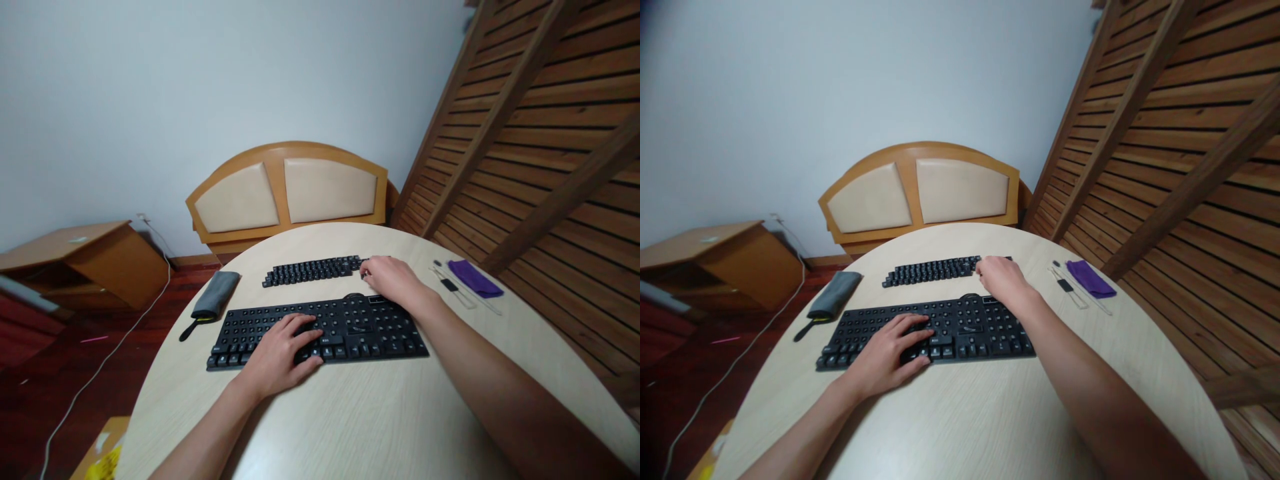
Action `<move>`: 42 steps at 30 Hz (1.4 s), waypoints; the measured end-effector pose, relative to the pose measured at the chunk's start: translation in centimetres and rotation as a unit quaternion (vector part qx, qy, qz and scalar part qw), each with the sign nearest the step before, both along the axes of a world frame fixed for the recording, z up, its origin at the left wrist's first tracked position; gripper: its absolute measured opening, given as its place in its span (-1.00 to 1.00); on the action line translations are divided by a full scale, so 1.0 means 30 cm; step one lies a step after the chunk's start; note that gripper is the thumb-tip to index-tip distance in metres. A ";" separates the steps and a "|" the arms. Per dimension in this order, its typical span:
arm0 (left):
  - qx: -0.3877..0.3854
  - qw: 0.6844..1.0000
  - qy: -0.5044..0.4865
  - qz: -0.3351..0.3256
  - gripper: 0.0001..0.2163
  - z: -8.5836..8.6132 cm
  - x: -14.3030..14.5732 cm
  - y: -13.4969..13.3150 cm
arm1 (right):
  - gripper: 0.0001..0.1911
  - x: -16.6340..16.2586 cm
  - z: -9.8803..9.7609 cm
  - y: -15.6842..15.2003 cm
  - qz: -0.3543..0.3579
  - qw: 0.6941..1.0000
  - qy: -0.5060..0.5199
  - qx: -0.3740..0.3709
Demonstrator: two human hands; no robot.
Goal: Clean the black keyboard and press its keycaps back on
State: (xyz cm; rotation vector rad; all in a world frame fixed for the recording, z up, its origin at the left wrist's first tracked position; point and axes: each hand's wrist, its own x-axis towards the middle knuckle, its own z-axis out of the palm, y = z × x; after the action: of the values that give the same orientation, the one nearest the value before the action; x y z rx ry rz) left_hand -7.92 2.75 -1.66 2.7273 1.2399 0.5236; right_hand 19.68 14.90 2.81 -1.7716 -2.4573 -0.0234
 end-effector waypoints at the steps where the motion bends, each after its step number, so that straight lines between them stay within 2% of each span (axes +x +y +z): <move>1: 0.000 1.000 -0.003 0.000 -0.64 0.001 0.001 -0.001 | -0.71 0.013 -0.014 0.016 -0.014 1.000 -0.009 0.003; 7: 0.003 1.000 0.002 -0.003 -0.63 -0.004 0.000 -0.003 | -0.67 0.030 -0.077 0.049 -0.023 1.000 -0.019 0.011; 13: 0.014 1.000 0.013 0.001 -0.62 -0.013 -0.003 -0.001 | -0.74 0.027 -0.100 0.058 -0.018 0.999 -0.020 0.021; 21: 0.032 0.999 0.021 0.006 -0.61 -0.021 -0.005 0.008 | -0.80 0.020 -0.103 0.056 -0.013 0.999 -0.018 0.029; 26: 0.035 0.999 0.027 0.013 -0.60 -0.040 -0.006 0.009 | -0.79 0.032 -0.061 0.041 -0.008 0.999 -0.005 0.035; 29: 0.040 0.999 0.022 0.022 -0.60 -0.045 0.001 0.007 | -0.78 0.043 -0.022 -0.001 0.006 0.998 0.068 0.016; 32: 0.051 0.998 0.009 0.034 -0.61 -0.040 0.024 0.000 | -0.82 0.051 -0.009 -0.075 0.064 0.978 0.190 -0.052; 36: 0.064 0.997 -0.009 0.037 -0.62 -0.023 0.088 -0.018 | -0.86 0.057 -0.043 -0.190 0.129 0.943 0.277 -0.133; 39: 0.054 0.998 -0.008 0.040 -0.63 -0.013 0.157 -0.035 | -0.86 0.059 -0.073 -0.256 0.129 0.924 0.318 -0.168; 42: 0.042 0.997 -0.009 0.070 -0.66 -0.013 0.217 -0.049 | -0.85 0.060 -0.083 -0.293 0.121 0.919 0.340 -0.160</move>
State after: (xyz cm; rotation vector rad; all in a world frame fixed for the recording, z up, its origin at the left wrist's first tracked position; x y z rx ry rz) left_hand -1.39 1.26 -2.06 2.7102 1.4448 0.6264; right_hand 21.48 6.11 0.31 -1.2348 -2.1883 0.9001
